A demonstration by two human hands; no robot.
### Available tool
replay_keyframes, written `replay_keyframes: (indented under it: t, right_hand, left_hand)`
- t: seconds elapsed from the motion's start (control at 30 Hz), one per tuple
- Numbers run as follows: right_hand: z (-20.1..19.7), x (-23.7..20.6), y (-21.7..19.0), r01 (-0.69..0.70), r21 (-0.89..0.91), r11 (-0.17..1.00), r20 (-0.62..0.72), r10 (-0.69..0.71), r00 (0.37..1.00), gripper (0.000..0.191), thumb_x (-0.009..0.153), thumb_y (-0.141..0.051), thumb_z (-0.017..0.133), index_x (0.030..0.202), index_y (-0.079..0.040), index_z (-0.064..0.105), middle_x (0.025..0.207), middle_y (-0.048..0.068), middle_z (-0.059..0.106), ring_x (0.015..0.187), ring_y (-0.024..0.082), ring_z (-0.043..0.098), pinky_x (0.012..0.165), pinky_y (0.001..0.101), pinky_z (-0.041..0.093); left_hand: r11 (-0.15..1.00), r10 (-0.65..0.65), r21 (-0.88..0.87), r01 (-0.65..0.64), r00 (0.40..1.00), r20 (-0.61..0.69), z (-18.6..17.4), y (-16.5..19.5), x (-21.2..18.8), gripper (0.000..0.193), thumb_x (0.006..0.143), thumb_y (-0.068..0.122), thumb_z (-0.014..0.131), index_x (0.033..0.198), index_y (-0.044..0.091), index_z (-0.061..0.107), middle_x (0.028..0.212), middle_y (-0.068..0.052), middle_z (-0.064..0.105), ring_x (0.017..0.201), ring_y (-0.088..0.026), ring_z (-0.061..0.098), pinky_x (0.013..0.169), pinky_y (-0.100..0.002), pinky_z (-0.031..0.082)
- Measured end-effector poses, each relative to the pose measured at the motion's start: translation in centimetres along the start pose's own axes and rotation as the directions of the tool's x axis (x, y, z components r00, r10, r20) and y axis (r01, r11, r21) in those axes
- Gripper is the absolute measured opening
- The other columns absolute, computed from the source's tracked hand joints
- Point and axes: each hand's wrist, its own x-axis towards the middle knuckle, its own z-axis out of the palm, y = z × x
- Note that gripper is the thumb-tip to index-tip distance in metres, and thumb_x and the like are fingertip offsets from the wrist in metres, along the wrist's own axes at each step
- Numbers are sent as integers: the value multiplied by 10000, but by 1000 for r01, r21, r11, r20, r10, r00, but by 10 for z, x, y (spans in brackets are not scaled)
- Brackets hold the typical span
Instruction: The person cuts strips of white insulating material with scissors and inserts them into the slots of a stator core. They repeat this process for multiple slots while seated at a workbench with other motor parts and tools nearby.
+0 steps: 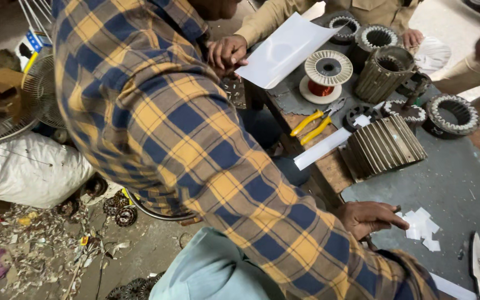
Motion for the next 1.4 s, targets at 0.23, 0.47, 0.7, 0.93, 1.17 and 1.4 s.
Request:
replay_keyframes:
  t: [0.23, 0.47, 0.7, 0.93, 1.17, 1.4]
  right_hand:
    - [4, -17, -4, -16, 17, 1000, 27, 16, 1000, 214, 1034, -43, 633, 1205, 86, 645, 935, 118, 700, 779, 133, 650, 692, 280, 541]
    - [28, -30, 31, -46, 66, 997, 28, 45, 999, 188, 1027, -43, 664, 1175, 72, 670, 930, 101, 708, 774, 122, 648, 698, 270, 540]
    - [57, -39, 39, -50, 101, 994, 13, 49, 999, 162, 1020, -44, 695, 1145, 59, 694, 925, 84, 717, 770, 111, 647, 703, 259, 539]
    - [54, -46, 9, 90, -10, 996, 20, -90, 996, 112, 1012, -22, 715, 1107, 37, 722, 1000, 60, 739, 879, 76, 650, 804, 243, 542]
    - [45, -23, -5, 159, -218, 963, 122, -135, 983, 135, 952, 0, 721, 1068, 55, 681, 918, 81, 752, 754, 95, 693, 687, 251, 568]
    - [55, -35, -10, 127, -65, 990, 23, -126, 992, 93, 966, 20, 718, 1056, 42, 732, 963, 96, 735, 797, 116, 688, 729, 262, 560]
  left_hand:
    - [991, -4, -132, -9, 995, -100, 18, -13, -12, 264, 1061, 104, 644, 1322, 75, 666, 1313, -74, 690, 1193, -144, 682, 1080, -323, 563]
    - [994, -6, -113, -10, 989, -145, 15, -58, -37, 282, 1090, 58, 631, 1371, 28, 643, 1269, -86, 716, 1178, -151, 702, 1092, -314, 548]
    - [981, -36, -196, 6, 988, -149, 5, -80, -42, 269, 1118, 30, 569, 1382, 4, 611, 1334, -103, 693, 1186, -190, 705, 1055, -296, 552]
    - [997, -16, -79, 4, 989, -146, 10, -68, -40, 258, 1108, 39, 567, 1360, 23, 619, 1259, -98, 738, 1183, -155, 698, 1156, -329, 488]
    - [998, 56, 19, -54, 990, -126, 12, -59, -35, 246, 1105, 49, 578, 1345, 40, 630, 1190, -81, 763, 1183, -152, 703, 1225, -332, 430]
    - [997, 69, 48, -63, 988, -140, 9, -49, -30, 237, 1099, 69, 586, 1329, 36, 639, 1193, -82, 770, 1180, -158, 698, 1230, -360, 423]
